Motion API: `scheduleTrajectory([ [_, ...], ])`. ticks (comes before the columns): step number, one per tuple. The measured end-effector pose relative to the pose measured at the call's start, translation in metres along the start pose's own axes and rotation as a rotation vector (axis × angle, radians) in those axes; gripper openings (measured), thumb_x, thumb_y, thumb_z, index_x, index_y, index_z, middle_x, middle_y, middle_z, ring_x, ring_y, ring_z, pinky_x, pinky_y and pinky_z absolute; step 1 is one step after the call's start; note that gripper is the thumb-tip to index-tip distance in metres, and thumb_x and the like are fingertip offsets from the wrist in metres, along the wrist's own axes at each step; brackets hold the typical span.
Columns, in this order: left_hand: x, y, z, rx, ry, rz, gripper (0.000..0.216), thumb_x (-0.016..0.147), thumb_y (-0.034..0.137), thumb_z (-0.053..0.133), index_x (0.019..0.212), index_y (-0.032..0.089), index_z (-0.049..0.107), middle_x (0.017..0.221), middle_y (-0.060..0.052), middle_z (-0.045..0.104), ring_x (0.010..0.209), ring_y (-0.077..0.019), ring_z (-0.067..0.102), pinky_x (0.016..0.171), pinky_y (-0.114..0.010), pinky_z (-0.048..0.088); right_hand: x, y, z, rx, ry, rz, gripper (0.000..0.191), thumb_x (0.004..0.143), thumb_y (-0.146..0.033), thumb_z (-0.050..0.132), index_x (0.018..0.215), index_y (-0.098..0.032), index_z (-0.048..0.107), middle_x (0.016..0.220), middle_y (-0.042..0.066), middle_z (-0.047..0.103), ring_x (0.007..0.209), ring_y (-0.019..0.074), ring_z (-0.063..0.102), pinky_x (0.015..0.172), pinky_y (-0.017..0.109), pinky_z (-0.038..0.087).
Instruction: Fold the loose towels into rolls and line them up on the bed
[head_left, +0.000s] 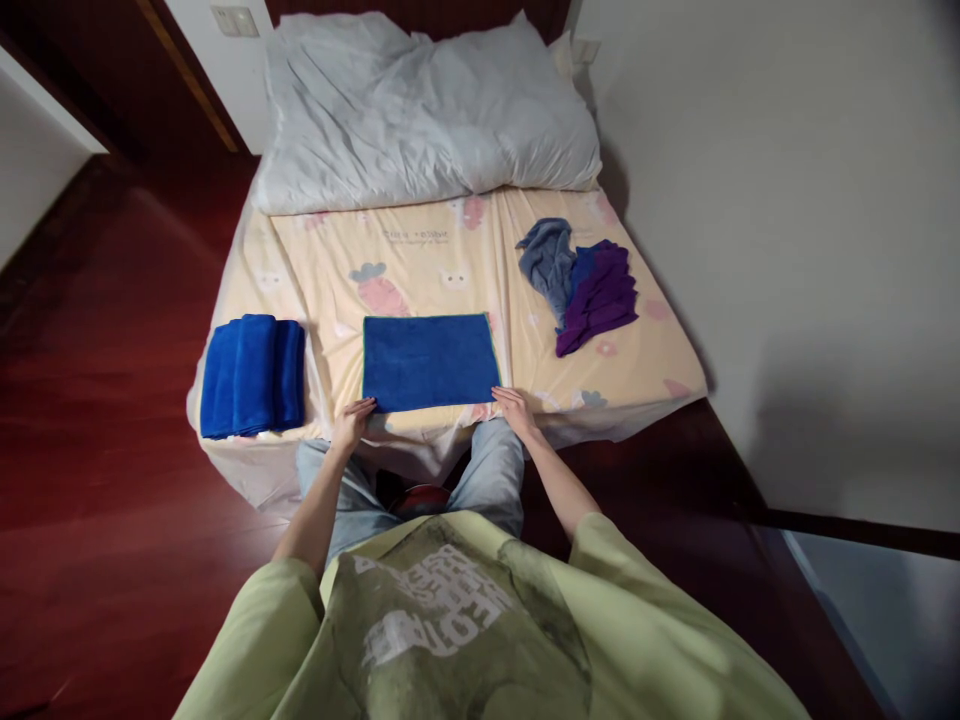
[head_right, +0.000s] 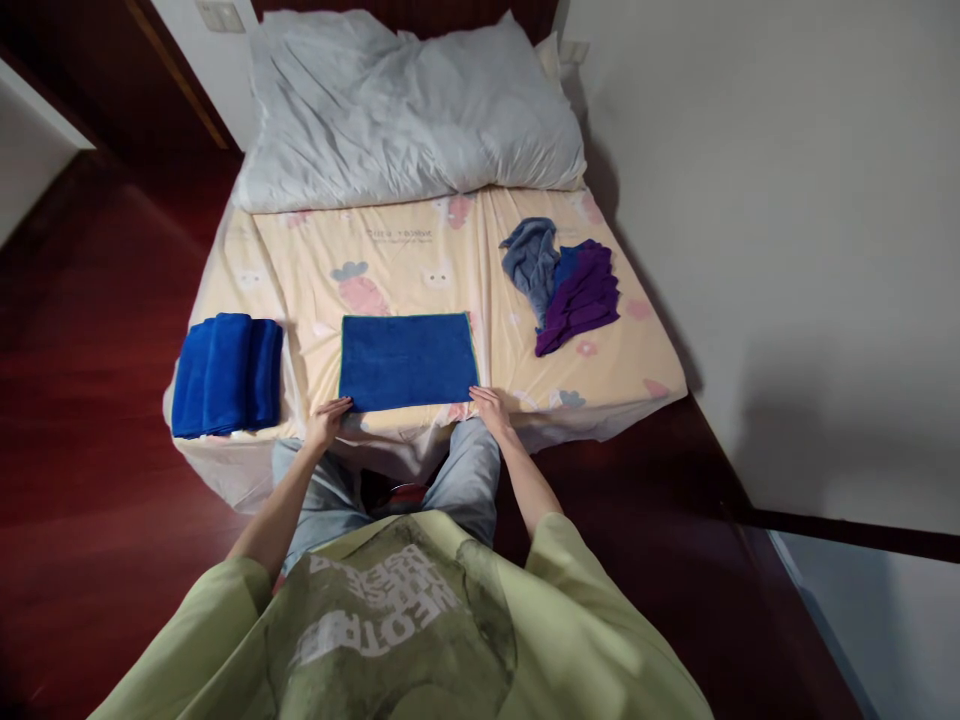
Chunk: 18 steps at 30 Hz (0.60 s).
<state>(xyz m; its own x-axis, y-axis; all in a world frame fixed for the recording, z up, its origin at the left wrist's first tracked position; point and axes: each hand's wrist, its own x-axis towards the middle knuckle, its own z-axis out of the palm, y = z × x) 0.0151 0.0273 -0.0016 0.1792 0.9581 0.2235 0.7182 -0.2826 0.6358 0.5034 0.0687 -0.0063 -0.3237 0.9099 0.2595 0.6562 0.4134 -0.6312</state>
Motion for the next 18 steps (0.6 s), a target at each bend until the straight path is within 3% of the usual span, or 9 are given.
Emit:
scheduleTrajectory([
  [4, -0.009, -0.002, -0.017, 0.065, -0.114, 0.011, 0.044, 0.088, 0.020, 0.046, 0.117, 0.018, 0.080, 0.131, -0.011, 0.074, 0.128, -0.0293, 0.067, 0.110, -0.050, 0.054, -0.010, -0.003, -0.010, 0.001, -0.009, 0.004, 0.051, 0.087, 0.001, 0.048, 0.120, -0.020, 0.081, 0.131, 0.007, 0.075, 0.126, 0.0247, 0.070, 0.117, 0.047, 0.055],
  [8, -0.038, 0.001, -0.027, 0.088, -0.172, 0.031, 0.046, 0.090, 0.024, 0.047, 0.125, 0.022, 0.077, 0.139, -0.008, 0.070, 0.133, -0.0277, 0.064, 0.113, -0.049, 0.051, -0.034, -0.008, -0.015, 0.026, -0.033, -0.036, 0.047, 0.092, -0.004, 0.046, 0.120, -0.019, 0.081, 0.129, 0.008, 0.076, 0.126, 0.0238, 0.071, 0.117, 0.045, 0.056],
  [12, -0.060, 0.011, -0.018, 0.067, -0.083, -0.017, 0.049, 0.088, 0.018, 0.043, 0.123, 0.021, 0.077, 0.140, -0.008, 0.070, 0.136, -0.0266, 0.062, 0.116, -0.050, 0.049, -0.051, -0.018, -0.007, 0.072, 0.025, 0.008, 0.046, 0.094, -0.007, 0.045, 0.117, -0.022, 0.082, 0.131, 0.006, 0.075, 0.128, 0.0224, 0.069, 0.118, 0.046, 0.054],
  [18, -0.053, 0.014, -0.004, -0.015, 0.044, -0.120, 0.047, 0.082, 0.012, 0.040, 0.109, 0.018, 0.079, 0.126, -0.009, 0.076, 0.125, -0.0243, 0.070, 0.117, -0.048, 0.050, -0.050, -0.028, 0.006, 0.117, 0.149, 0.070, 0.040, 0.097, -0.012, 0.048, 0.114, -0.024, 0.083, 0.128, 0.007, 0.076, 0.127, 0.0230, 0.070, 0.117, 0.047, 0.055],
])
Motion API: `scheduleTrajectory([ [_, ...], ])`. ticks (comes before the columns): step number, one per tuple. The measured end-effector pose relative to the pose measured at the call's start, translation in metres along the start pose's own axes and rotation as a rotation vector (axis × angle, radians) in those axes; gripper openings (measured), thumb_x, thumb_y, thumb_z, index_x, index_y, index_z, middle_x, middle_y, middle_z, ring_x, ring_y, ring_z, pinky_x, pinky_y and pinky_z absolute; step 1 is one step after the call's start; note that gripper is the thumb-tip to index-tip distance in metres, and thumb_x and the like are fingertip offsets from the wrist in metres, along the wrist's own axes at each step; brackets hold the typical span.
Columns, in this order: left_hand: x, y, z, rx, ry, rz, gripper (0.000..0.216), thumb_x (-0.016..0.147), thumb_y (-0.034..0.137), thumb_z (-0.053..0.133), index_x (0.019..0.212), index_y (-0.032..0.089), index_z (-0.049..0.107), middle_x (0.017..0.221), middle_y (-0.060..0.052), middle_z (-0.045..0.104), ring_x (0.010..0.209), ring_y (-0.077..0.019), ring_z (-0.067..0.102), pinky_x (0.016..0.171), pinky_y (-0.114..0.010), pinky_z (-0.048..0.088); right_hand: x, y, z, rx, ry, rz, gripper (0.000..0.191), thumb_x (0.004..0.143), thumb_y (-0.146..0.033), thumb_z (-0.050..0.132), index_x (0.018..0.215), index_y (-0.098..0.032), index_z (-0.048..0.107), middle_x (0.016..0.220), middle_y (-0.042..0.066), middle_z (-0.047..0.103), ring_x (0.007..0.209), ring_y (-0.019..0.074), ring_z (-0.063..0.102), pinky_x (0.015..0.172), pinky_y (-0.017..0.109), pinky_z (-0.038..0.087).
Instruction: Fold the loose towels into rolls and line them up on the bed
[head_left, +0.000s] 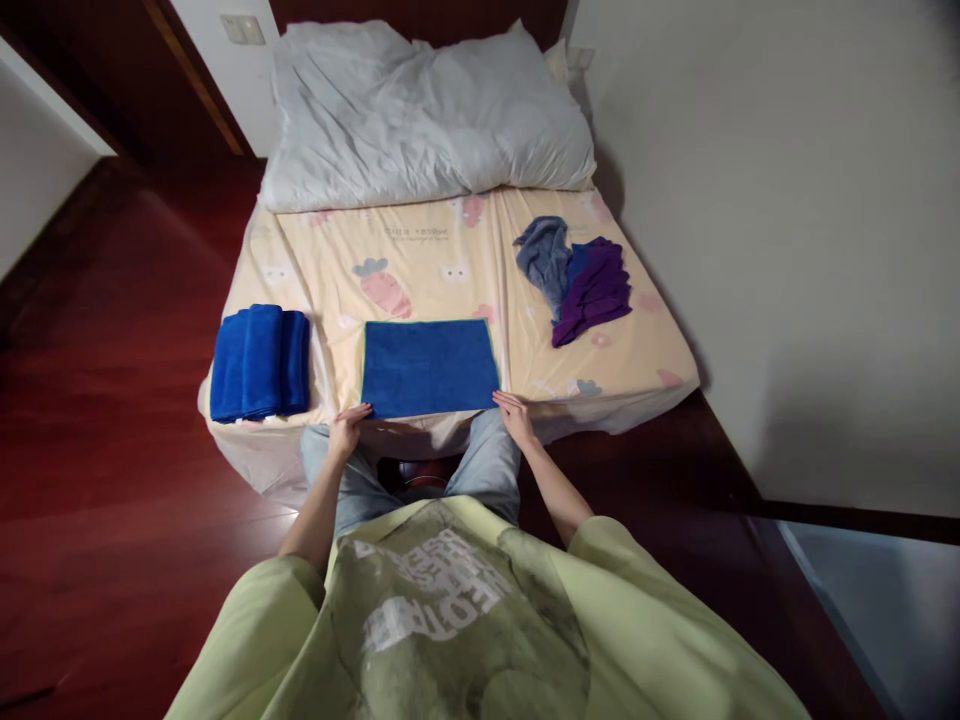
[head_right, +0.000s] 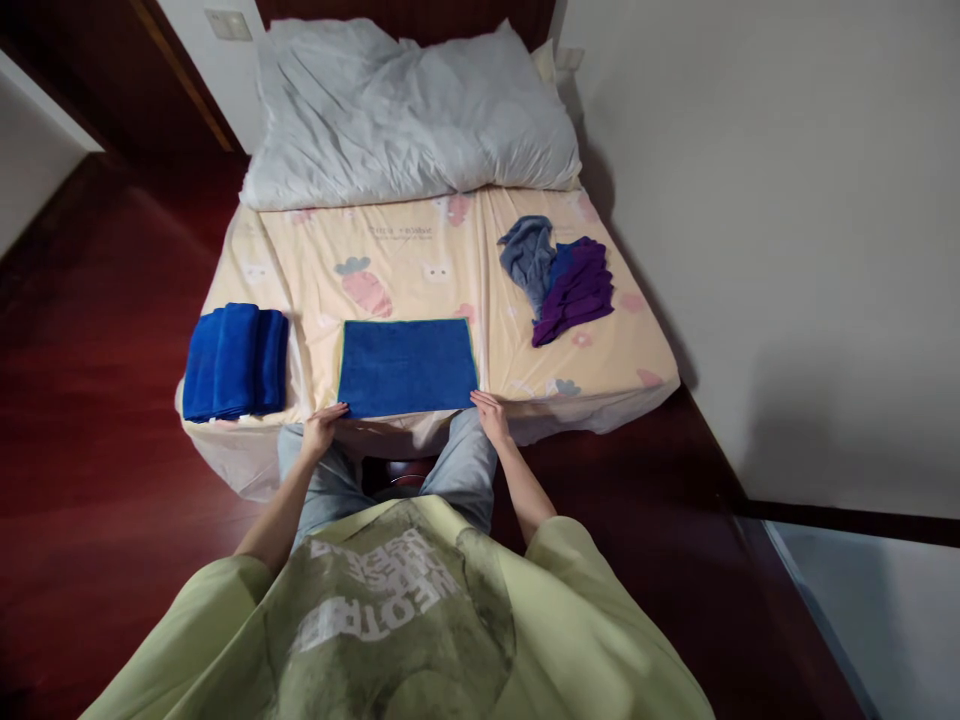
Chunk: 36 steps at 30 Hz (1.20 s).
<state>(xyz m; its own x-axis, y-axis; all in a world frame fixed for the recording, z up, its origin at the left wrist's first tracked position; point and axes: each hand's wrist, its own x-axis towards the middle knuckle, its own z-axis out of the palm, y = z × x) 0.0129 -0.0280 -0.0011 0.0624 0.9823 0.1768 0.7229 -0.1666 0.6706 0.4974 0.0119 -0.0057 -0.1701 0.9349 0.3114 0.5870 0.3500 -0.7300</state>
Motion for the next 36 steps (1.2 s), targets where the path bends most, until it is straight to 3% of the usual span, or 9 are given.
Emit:
scheduleTrajectory([
  [15, 0.001, -0.011, 0.004, -0.076, 0.036, 0.008, 0.045, 0.082, 0.018, 0.042, 0.105, 0.022, 0.080, 0.119, -0.006, 0.079, 0.123, -0.0249, 0.071, 0.115, -0.051, 0.053, 0.005, 0.002, -0.003, 0.008, -0.001, 0.023, 0.038, 0.096, -0.014, 0.049, 0.107, -0.023, 0.084, 0.122, 0.007, 0.079, 0.121, 0.0223, 0.073, 0.114, 0.044, 0.056],
  [19, 0.004, -0.001, -0.002, -0.081, 0.001, -0.044, 0.045, 0.082, 0.019, 0.043, 0.108, 0.020, 0.079, 0.120, -0.007, 0.078, 0.123, -0.0255, 0.071, 0.116, -0.051, 0.052, 0.009, 0.000, -0.007, 0.043, -0.013, 0.059, 0.037, 0.091, -0.012, 0.050, 0.104, -0.023, 0.083, 0.119, 0.007, 0.080, 0.118, 0.0227, 0.074, 0.113, 0.045, 0.056],
  [24, 0.009, 0.013, -0.005, -0.064, 0.058, -0.155, 0.039, 0.084, 0.022, 0.045, 0.104, 0.020, 0.079, 0.112, -0.008, 0.080, 0.115, -0.0268, 0.073, 0.110, -0.049, 0.055, 0.015, 0.001, -0.012, 0.083, -0.021, 0.147, 0.035, 0.088, -0.014, 0.053, 0.105, -0.023, 0.082, 0.117, 0.007, 0.080, 0.116, 0.0232, 0.074, 0.112, 0.046, 0.055],
  [30, 0.019, 0.021, -0.005, -0.022, 0.088, -0.266, 0.034, 0.084, 0.026, 0.048, 0.103, 0.019, 0.076, 0.108, -0.010, 0.079, 0.099, -0.0263, 0.074, 0.095, -0.040, 0.060, 0.026, 0.008, -0.008, 0.147, 0.003, 0.272, 0.028, 0.087, -0.027, 0.057, 0.100, -0.020, 0.081, 0.108, 0.010, 0.081, 0.106, 0.0270, 0.076, 0.104, 0.045, 0.058],
  [36, 0.028, 0.020, -0.008, -0.045, 0.095, -0.332, 0.031, 0.087, 0.035, 0.050, 0.102, 0.019, 0.073, 0.105, -0.011, 0.079, 0.100, -0.0279, 0.074, 0.093, -0.039, 0.058, 0.038, 0.012, -0.004, 0.184, 0.057, 0.333, 0.030, 0.085, -0.039, 0.063, 0.097, -0.017, 0.079, 0.102, 0.012, 0.081, 0.097, 0.0284, 0.076, 0.096, 0.044, 0.060],
])
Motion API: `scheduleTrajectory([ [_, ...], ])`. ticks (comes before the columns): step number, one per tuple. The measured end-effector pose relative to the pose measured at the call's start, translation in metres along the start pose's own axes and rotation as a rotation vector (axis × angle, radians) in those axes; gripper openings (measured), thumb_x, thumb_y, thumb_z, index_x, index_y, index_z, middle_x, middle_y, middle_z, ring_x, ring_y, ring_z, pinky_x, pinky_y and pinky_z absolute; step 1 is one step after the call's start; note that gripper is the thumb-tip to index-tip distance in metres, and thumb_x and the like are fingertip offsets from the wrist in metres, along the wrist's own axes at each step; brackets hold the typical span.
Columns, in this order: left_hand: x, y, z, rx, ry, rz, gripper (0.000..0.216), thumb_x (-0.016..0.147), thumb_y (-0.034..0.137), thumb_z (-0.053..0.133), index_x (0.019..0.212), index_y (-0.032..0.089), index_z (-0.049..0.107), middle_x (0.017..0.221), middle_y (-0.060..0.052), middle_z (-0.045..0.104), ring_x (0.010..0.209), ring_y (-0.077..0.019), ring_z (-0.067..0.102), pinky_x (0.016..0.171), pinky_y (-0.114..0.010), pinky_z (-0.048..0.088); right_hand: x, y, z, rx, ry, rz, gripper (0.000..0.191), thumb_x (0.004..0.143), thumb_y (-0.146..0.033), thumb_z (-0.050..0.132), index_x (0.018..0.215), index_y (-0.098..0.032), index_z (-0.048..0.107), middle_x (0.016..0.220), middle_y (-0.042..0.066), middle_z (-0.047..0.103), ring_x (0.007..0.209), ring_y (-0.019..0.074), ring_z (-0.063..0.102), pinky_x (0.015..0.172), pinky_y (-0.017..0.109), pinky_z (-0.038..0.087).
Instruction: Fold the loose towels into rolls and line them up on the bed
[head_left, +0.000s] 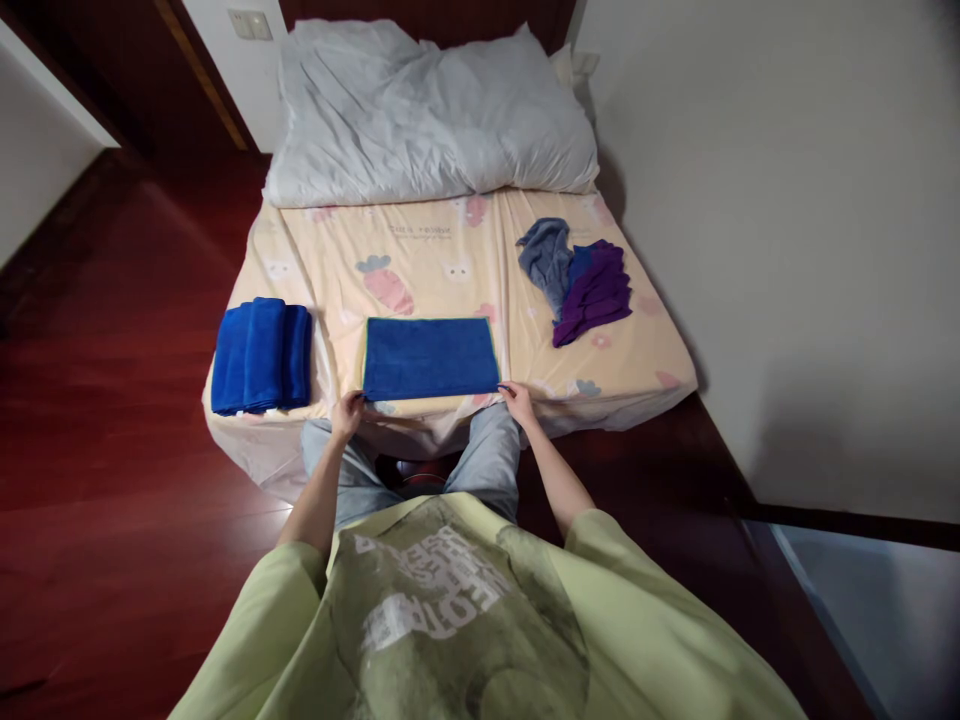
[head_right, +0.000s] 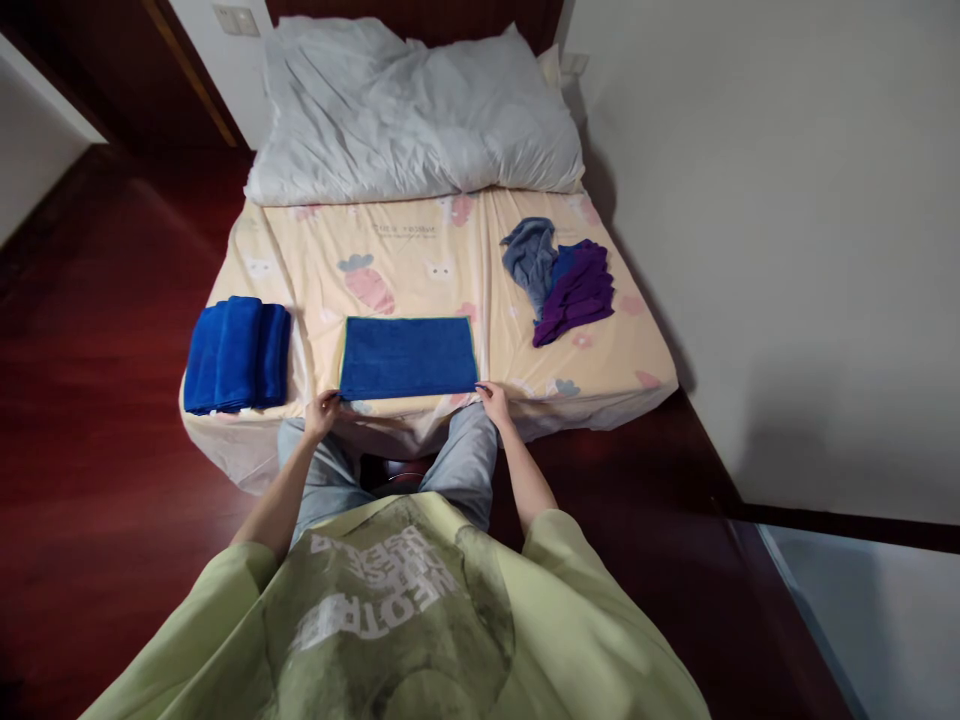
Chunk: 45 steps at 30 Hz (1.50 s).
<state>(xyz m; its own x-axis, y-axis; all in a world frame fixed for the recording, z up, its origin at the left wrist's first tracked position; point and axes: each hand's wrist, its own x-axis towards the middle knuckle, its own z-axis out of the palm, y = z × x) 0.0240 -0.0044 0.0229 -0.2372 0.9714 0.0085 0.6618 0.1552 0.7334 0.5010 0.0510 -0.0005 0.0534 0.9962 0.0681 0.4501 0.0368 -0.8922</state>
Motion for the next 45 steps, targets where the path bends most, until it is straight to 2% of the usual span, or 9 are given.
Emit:
scheduleTrajectory([
  [4, 0.008, -0.002, -0.001, -0.028, 0.033, -0.028, 0.028, 0.087, 0.037, 0.052, 0.099, 0.021, 0.072, 0.100, -0.010, 0.079, 0.099, -0.0277, 0.074, 0.091, -0.039, 0.058, 0.004, 0.003, 0.002, -0.007, 0.025, -0.008, 0.032, 0.086, -0.043, 0.062, 0.098, -0.019, 0.079, 0.102, 0.012, 0.081, 0.099, 0.0290, 0.075, 0.097, 0.045, 0.060],
  [12, 0.023, -0.004, 0.002, 0.009, 0.050, -0.063, 0.025, 0.089, 0.040, 0.057, 0.096, 0.021, 0.072, 0.081, -0.008, 0.076, 0.080, -0.0238, 0.073, 0.075, -0.032, 0.056, 0.019, 0.003, 0.004, -0.094, 0.022, -0.026, 0.032, 0.089, -0.044, 0.059, 0.100, -0.020, 0.077, 0.092, 0.010, 0.080, 0.087, 0.0272, 0.075, 0.089, 0.041, 0.062],
  [17, 0.027, -0.006, 0.001, -0.119, 0.039, -0.046, 0.037, 0.091, 0.053, 0.056, 0.098, 0.019, 0.070, 0.085, -0.007, 0.076, 0.077, -0.0205, 0.073, 0.075, -0.030, 0.058, 0.025, -0.003, 0.001, -0.042, 0.002, 0.008, 0.036, 0.088, -0.047, 0.060, 0.098, -0.017, 0.077, 0.094, 0.012, 0.079, 0.084, 0.0266, 0.073, 0.086, 0.040, 0.062],
  [22, 0.026, -0.008, 0.003, -0.318, -0.004, -0.109, 0.057, 0.086, 0.070, 0.060, 0.103, 0.016, 0.067, 0.086, -0.010, 0.075, 0.064, -0.0195, 0.072, 0.059, -0.028, 0.056, 0.025, -0.001, 0.003, 0.088, 0.037, 0.055, 0.038, 0.084, -0.050, 0.065, 0.096, -0.016, 0.076, 0.091, 0.013, 0.079, 0.086, 0.0267, 0.074, 0.085, 0.040, 0.062],
  [27, 0.026, -0.009, 0.005, -0.237, 0.024, -0.126, 0.056, 0.088, 0.069, 0.058, 0.101, 0.015, 0.068, 0.068, -0.005, 0.069, 0.055, -0.0179, 0.067, 0.055, -0.027, 0.052, 0.030, 0.005, 0.005, 0.142, 0.075, 0.080, 0.042, 0.079, -0.058, 0.072, 0.087, -0.017, 0.074, 0.083, 0.012, 0.078, 0.079, 0.0258, 0.074, 0.079, 0.039, 0.063],
  [30, 0.032, -0.006, 0.004, -0.164, 0.022, -0.134, 0.044, 0.092, 0.058, 0.057, 0.100, 0.017, 0.069, 0.067, -0.004, 0.069, 0.059, -0.0192, 0.068, 0.059, -0.027, 0.053, 0.037, 0.007, 0.006, 0.104, 0.056, 0.063, 0.043, 0.081, -0.060, 0.070, 0.089, -0.018, 0.074, 0.083, 0.011, 0.078, 0.080, 0.0255, 0.074, 0.079, 0.038, 0.063],
  [35, 0.041, 0.002, 0.004, -0.013, 0.046, -0.131, 0.024, 0.094, 0.037, 0.057, 0.102, 0.018, 0.070, 0.093, -0.010, 0.077, 0.085, -0.0245, 0.075, 0.078, -0.032, 0.056, 0.043, 0.009, 0.012, -0.002, 0.043, 0.080, 0.041, 0.088, -0.055, 0.063, 0.095, -0.016, 0.075, 0.093, 0.015, 0.078, 0.089, 0.0281, 0.075, 0.088, 0.042, 0.062],
  [41, 0.042, 0.005, 0.007, 0.068, 0.071, -0.163, 0.026, 0.097, 0.034, 0.053, 0.109, 0.019, 0.070, 0.106, -0.012, 0.077, 0.097, -0.0285, 0.074, 0.088, -0.037, 0.054, 0.041, 0.009, 0.018, -0.037, 0.101, 0.071, 0.039, 0.093, -0.054, 0.059, 0.098, -0.019, 0.075, 0.090, 0.011, 0.079, 0.089, 0.0273, 0.075, 0.089, 0.040, 0.062],
  [45, 0.048, 0.004, 0.009, 0.090, 0.054, -0.185, 0.026, 0.097, 0.034, 0.053, 0.109, 0.018, 0.070, 0.104, -0.013, 0.076, 0.097, -0.0296, 0.073, 0.090, -0.039, 0.053, 0.040, 0.002, 0.016, -0.069, 0.085, 0.071, 0.037, 0.096, -0.051, 0.060, 0.102, -0.019, 0.076, 0.092, 0.011, 0.079, 0.095, 0.0296, 0.075, 0.093, 0.042, 0.061],
])
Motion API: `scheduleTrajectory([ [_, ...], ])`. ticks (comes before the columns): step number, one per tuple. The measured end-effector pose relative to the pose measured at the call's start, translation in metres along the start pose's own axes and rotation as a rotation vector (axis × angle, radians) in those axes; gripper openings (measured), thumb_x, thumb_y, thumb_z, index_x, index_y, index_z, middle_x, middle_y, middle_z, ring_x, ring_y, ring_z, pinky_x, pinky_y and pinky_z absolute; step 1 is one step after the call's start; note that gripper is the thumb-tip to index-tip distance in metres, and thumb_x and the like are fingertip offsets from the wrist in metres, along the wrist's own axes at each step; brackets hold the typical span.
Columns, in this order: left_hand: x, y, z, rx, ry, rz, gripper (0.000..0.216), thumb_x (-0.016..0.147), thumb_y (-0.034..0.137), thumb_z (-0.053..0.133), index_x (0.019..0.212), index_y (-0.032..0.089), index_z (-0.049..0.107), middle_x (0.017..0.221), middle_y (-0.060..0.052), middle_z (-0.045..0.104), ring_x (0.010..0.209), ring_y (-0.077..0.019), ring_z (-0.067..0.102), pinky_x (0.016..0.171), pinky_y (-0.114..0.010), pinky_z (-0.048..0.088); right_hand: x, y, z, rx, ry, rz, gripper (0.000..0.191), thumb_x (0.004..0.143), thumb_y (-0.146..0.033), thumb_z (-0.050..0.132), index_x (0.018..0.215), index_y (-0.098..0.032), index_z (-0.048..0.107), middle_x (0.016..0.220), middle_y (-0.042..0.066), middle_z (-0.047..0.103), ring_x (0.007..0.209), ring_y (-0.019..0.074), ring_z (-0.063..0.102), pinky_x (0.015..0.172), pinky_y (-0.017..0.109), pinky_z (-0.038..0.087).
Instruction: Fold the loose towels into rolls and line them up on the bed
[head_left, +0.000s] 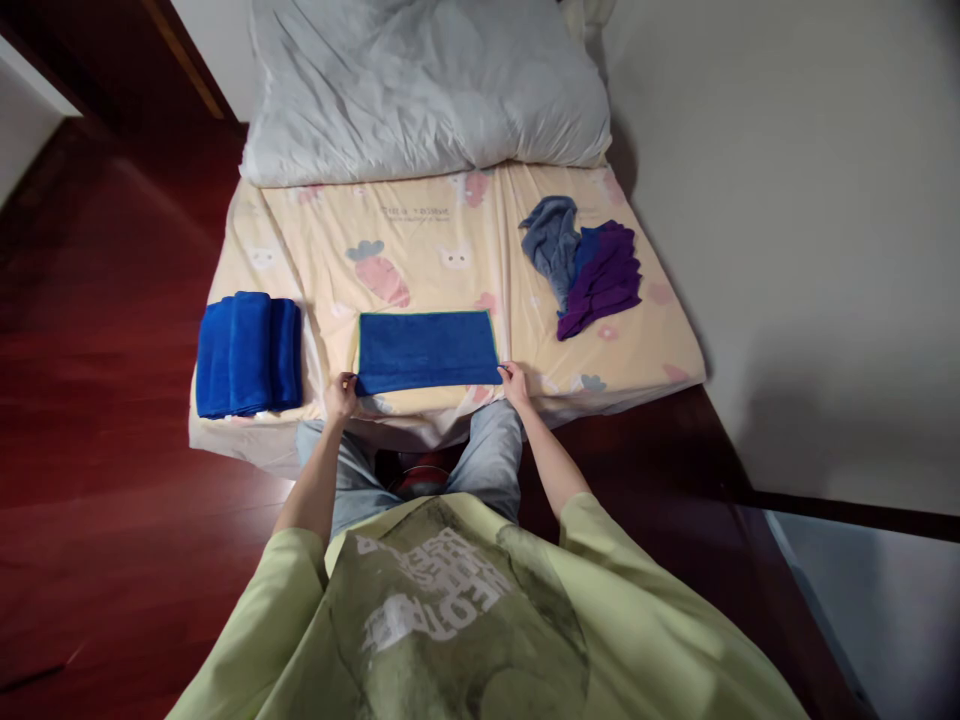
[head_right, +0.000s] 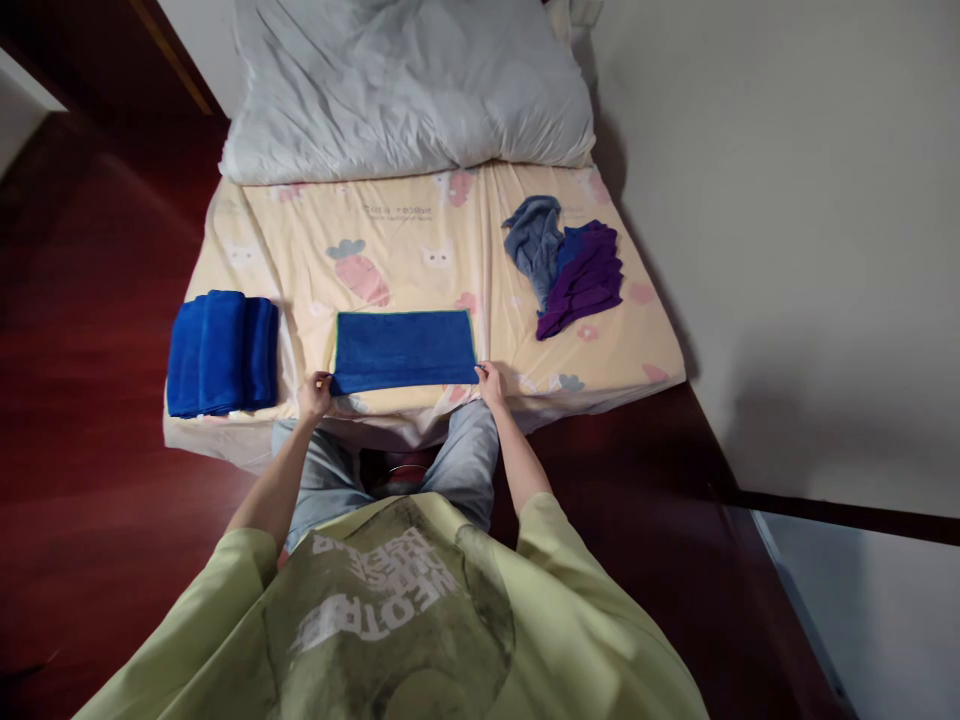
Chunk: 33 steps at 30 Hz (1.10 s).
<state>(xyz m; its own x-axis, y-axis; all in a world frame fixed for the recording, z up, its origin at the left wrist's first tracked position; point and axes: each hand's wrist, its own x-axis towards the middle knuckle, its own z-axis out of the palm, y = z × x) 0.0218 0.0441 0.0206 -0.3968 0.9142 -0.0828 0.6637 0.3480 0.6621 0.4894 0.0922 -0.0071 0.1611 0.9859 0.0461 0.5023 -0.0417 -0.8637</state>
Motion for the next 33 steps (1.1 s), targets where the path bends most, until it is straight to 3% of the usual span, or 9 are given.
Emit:
scheduleTrajectory([
  [5, 0.004, 0.001, 0.003, 0.023, 0.011, 0.003, 0.024, 0.097, 0.032, 0.052, 0.106, 0.017, 0.070, 0.102, -0.013, 0.076, 0.098, -0.0292, 0.071, 0.092, -0.039, 0.053, -0.002, -0.013, -0.003, -0.037, 0.000, -0.047, 0.037, 0.099, -0.052, 0.058, 0.109, -0.021, 0.077, 0.089, 0.010, 0.079, 0.094, 0.0286, 0.075, 0.091, 0.039, 0.060],
  [10, -0.001, 0.004, 0.005, 0.062, 0.060, 0.018, 0.026, 0.098, 0.029, 0.049, 0.110, 0.017, 0.069, 0.110, -0.012, 0.075, 0.105, -0.0265, 0.069, 0.094, -0.035, 0.052, -0.008, -0.022, -0.003, -0.218, -0.009, 0.091, 0.038, 0.103, -0.046, 0.053, 0.116, -0.018, 0.074, 0.100, 0.010, 0.079, 0.096, 0.0259, 0.073, 0.091, 0.035, 0.057],
  [14, -0.002, 0.007, 0.004, 0.100, 0.029, 0.003, 0.029, 0.100, 0.030, 0.048, 0.114, 0.016, 0.069, 0.111, -0.013, 0.075, 0.102, -0.0263, 0.070, 0.093, -0.035, 0.052, -0.010, -0.028, -0.003, -0.339, -0.036, 0.149, 0.033, 0.103, -0.037, 0.054, 0.121, -0.016, 0.074, 0.108, 0.012, 0.079, 0.100, 0.0259, 0.073, 0.091, 0.033, 0.054],
  [21, 0.000, 0.015, 0.000, 0.121, -0.017, -0.012, 0.032, 0.099, 0.034, 0.052, 0.115, 0.015, 0.072, 0.107, -0.012, 0.076, 0.095, -0.0237, 0.072, 0.088, -0.032, 0.052, -0.003, -0.043, -0.004, -0.421, -0.064, 0.239, 0.024, 0.100, -0.028, 0.061, 0.117, -0.021, 0.077, 0.111, 0.010, 0.080, 0.102, 0.0232, 0.073, 0.089, 0.029, 0.052],
  [33, -0.004, 0.025, 0.006, 0.115, 0.047, -0.088, 0.032, 0.096, 0.036, 0.053, 0.112, 0.018, 0.074, 0.108, -0.012, 0.077, 0.102, -0.0269, 0.071, 0.093, -0.036, 0.053, 0.008, -0.059, -0.001, -0.466, -0.076, 0.389, 0.020, 0.095, -0.030, 0.067, 0.110, -0.024, 0.079, 0.116, 0.007, 0.080, 0.106, 0.0229, 0.073, 0.084, 0.027, 0.051],
])
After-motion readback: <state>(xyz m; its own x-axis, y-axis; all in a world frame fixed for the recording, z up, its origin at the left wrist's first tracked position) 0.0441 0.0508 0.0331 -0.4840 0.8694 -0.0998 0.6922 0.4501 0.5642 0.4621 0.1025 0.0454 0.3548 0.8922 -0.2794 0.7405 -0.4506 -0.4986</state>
